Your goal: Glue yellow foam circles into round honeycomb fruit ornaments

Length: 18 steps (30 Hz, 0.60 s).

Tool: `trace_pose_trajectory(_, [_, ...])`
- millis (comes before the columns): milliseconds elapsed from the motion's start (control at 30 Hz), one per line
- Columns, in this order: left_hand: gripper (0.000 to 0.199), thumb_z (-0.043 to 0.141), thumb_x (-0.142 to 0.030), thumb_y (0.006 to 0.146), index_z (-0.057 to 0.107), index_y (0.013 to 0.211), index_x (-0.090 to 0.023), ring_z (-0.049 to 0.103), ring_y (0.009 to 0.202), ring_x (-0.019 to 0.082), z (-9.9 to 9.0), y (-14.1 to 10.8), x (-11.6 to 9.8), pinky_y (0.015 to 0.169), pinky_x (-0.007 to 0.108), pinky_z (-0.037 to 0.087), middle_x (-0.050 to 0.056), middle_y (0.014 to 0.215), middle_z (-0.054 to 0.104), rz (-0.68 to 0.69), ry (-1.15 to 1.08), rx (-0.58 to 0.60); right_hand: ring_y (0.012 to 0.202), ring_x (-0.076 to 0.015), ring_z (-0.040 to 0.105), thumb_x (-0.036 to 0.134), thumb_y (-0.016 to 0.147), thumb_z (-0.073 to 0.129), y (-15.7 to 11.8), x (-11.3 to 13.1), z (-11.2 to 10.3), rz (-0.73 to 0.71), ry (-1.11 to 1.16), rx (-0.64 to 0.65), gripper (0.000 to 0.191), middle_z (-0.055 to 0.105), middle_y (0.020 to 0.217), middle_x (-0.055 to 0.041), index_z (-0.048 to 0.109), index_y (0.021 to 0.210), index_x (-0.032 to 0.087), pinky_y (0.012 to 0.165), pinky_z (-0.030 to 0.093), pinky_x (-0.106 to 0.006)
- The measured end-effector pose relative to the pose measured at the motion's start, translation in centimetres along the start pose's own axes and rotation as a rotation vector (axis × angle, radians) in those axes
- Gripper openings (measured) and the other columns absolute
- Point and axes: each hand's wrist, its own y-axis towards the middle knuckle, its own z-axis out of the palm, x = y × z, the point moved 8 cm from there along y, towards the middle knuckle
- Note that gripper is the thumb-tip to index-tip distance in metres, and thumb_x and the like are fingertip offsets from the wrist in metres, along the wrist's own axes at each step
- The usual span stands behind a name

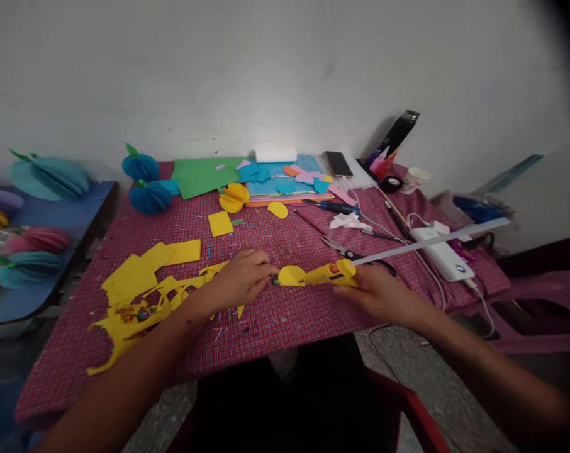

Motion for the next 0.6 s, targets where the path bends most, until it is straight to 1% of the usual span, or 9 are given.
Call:
trace_pose_trajectory(133, [0.027,0.050,-0.015,0.098,0.068,0.117,-0.022,0.058,0.098,0.021,0.0,0.0,0.1,0.089,0.036,0.046,0.007,0.104,0.062,0.000,-0.010,0.000,0.084,-0.0259,0.069,0.036,0.095,0.054,-0.7,-0.5,-0.6,0.008,0.064,-0.006,0.023,0.075,0.096,-0.0092,0.070,0.100,0.020,0.078,0.052,-0.039])
trace_pose_trajectory(233, [0.028,0.050,-0.015,0.098,0.068,0.118,-0.022,0.058,0.098,0.021,0.0,0.0,0.2,0.088,0.036,0.046,0.007,0.104,0.062,-0.002,-0.021,-0.004,0.081,-0.0249,0.067,0.040,0.092,0.060,-1.8,-1.9,-1.4,0.072,0.221,-0.060,0.019,0.073,0.092,-0.0069,0.068,0.095,0.023,0.074,0.053,-0.038])
trace_pose_trajectory(333, [0.026,0.050,-0.016,0.099,0.068,0.117,-0.022,0.059,0.096,0.020,-0.1,0.0,0.2,0.088,0.036,0.047,0.006,0.102,0.063,0.002,-0.029,-0.022,0.071,-0.0216,0.063,0.041,0.086,0.069,-3.2,-4.4,-2.0,0.214,0.472,-0.106,0.020,0.069,0.085,-0.0042,0.064,0.094,0.024,0.062,0.051,-0.034])
trace_pose_trajectory(400, [0.026,0.049,-0.016,0.100,0.068,0.116,-0.022,0.059,0.095,0.020,-0.1,-0.1,0.3,0.088,0.036,0.048,0.006,0.100,0.064,0.008,-0.037,-0.036,0.065,-0.0195,0.060,0.042,0.084,0.072,-4.1,-6.2,-2.1,0.309,0.628,-0.096,0.023,0.066,0.081,-0.0028,0.062,0.096,0.024,0.057,0.048,-0.032])
trace_pose_trajectory(433, [0.026,0.048,-0.017,0.100,0.068,0.116,-0.021,0.059,0.095,0.020,-0.1,-0.1,0.3,0.087,0.035,0.048,0.006,0.100,0.064,0.013,-0.038,-0.043,0.064,-0.0190,0.059,0.043,0.084,0.073,-4.3,-6.9,-2.2,0.331,0.687,-0.085,0.025,0.066,0.080,-0.0026,0.062,0.096,0.024,0.057,0.048,-0.032])
trace_pose_trajectory(500, [0.027,0.047,-0.017,0.101,0.068,0.116,-0.021,0.060,0.094,0.020,-0.2,-0.2,0.3,0.086,0.035,0.049,0.006,0.099,0.066,0.024,-0.024,-0.056,0.066,-0.0182,0.058,0.047,0.083,0.074,-4.4,-8.4,-3.1,0.320,0.735,-0.091,0.028,0.065,0.082,-0.0029,0.064,0.095,0.023,0.058,0.046,-0.031])
trace_pose_trajectory(567, [0.027,0.047,-0.017,0.101,0.068,0.117,-0.020,0.062,0.096,0.020,-0.3,-0.3,0.4,0.088,0.036,0.049,0.006,0.100,0.068,0.035,0.022,-0.071,0.065,-0.0161,0.054,0.053,0.084,0.074,-4.2,-10.4,-4.5,0.303,0.679,-0.144,0.033,0.064,0.081,-0.0025,0.066,0.092,0.022,0.055,0.040,-0.028])
trace_pose_trajectory(600, [0.027,0.047,-0.017,0.101,0.068,0.117,-0.020,0.062,0.096,0.020,-0.4,-0.4,0.5,0.089,0.037,0.049,0.006,0.101,0.069,0.029,0.041,-0.083,0.062,-0.0146,0.050,0.056,0.084,0.072,-4.1,-11.6,-5.3,0.307,0.640,-0.186,0.036,0.061,0.076,-0.0014,0.066,0.087,0.020,0.053,0.036,-0.028])
